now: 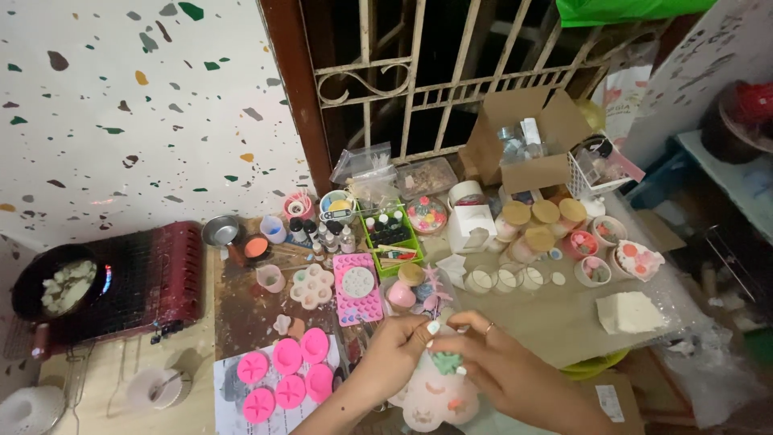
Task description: Melting wax on a portable stove and preparing molds and components for handmade candles.
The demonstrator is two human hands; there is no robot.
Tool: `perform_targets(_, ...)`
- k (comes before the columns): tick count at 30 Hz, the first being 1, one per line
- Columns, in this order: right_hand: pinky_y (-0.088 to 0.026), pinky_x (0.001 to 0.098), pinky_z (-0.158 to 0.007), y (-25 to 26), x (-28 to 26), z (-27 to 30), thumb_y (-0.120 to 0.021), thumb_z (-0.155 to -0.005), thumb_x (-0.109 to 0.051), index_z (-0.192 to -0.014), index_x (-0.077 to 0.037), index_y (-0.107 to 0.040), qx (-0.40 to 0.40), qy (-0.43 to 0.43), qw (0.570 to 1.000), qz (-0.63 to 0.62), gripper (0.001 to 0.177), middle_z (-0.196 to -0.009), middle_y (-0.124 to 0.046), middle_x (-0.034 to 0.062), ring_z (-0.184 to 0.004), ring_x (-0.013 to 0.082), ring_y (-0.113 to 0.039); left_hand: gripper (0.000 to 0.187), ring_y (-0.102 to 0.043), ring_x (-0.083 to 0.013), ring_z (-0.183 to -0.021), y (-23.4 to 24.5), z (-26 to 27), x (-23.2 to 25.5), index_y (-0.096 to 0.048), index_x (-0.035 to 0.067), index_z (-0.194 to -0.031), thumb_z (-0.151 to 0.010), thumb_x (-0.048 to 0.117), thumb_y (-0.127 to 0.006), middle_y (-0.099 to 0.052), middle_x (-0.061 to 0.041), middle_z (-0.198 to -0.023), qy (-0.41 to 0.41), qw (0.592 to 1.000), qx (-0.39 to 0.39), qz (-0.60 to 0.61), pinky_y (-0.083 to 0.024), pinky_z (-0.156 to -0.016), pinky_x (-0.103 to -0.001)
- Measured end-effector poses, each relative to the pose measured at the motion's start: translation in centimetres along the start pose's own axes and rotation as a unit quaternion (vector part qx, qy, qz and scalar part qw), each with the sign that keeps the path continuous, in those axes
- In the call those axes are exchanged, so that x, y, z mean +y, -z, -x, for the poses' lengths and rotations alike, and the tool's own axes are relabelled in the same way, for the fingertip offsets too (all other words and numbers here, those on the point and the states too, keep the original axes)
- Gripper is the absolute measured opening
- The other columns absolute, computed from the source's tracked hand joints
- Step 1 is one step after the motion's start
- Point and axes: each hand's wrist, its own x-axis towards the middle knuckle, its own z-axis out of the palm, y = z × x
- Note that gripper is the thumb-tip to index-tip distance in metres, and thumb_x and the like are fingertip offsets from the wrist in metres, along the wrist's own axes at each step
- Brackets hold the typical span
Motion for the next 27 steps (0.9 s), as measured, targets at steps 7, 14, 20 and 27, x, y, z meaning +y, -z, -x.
perform_targets(7,-0.052,0.0441,-0.09,0.5,-0.4,-0.5,-0.061,-0.084,0.0,-0.141,-0.017,-0.046,-0.088,-0.056,0.986,0.131,0.062,-0.143,-0.045,0.0117,-0.112,0.0376,-0.063,0.027,-0.05,-0.0081,-0.067,-1.3,-1.4,-4.0,-0.074,-0.002,-0.093,-0.101,0.02,-0.061,-0.063,0.0,-0.072,0.075,0.995,0.031,0.05,-0.043,-0.058,-0.029)
perform_targets(14,-0.052,0.047,-0.088,1.4,1.5,-0.8,-0.062,-0.086,-0.004,-0.132,-0.017,-0.045,-0.142,-0.04,0.972,0.183,0.05,-0.134,-0.054,0.0128,-0.112,0.0378,-0.065,0.028,-0.057,-0.0108,-0.072,-3.1,-2.8,-7.0,-0.074,-0.002,-0.099,-0.101,0.022,-0.06,-0.069,-0.003,-0.081,0.182,0.978,0.039,0.094,-0.048,-0.064,-0.029)
perform_targets(20,-0.058,0.0433,-0.077,1.4,10.7,-1.1,-0.059,-0.088,-0.01,-0.141,-0.014,-0.052,0.053,-0.214,0.97,-0.105,0.053,-0.104,-0.069,0.0149,-0.089,0.0335,-0.067,0.031,-0.06,-0.0127,-0.074,-4.0,-2.6,-7.2,-0.072,-0.003,-0.102,-0.099,0.025,-0.061,-0.071,-0.005,-0.081,0.151,0.986,0.066,0.027,-0.051,-0.067,-0.03)
perform_targets(27,-0.057,0.0397,-0.079,-1.8,38.9,7.9,-0.052,-0.105,-0.035,-0.123,-0.001,-0.063,0.328,-0.126,0.666,-0.658,0.04,-0.115,-0.071,0.0141,-0.095,0.0256,-0.069,0.037,-0.071,-0.0237,-0.089,-4.5,-1.5,-13.1,-0.069,0.0,-0.116,-0.093,0.029,-0.066,-0.075,-0.013,-0.102,0.244,0.907,0.054,0.339,-0.059,-0.078,-0.043)
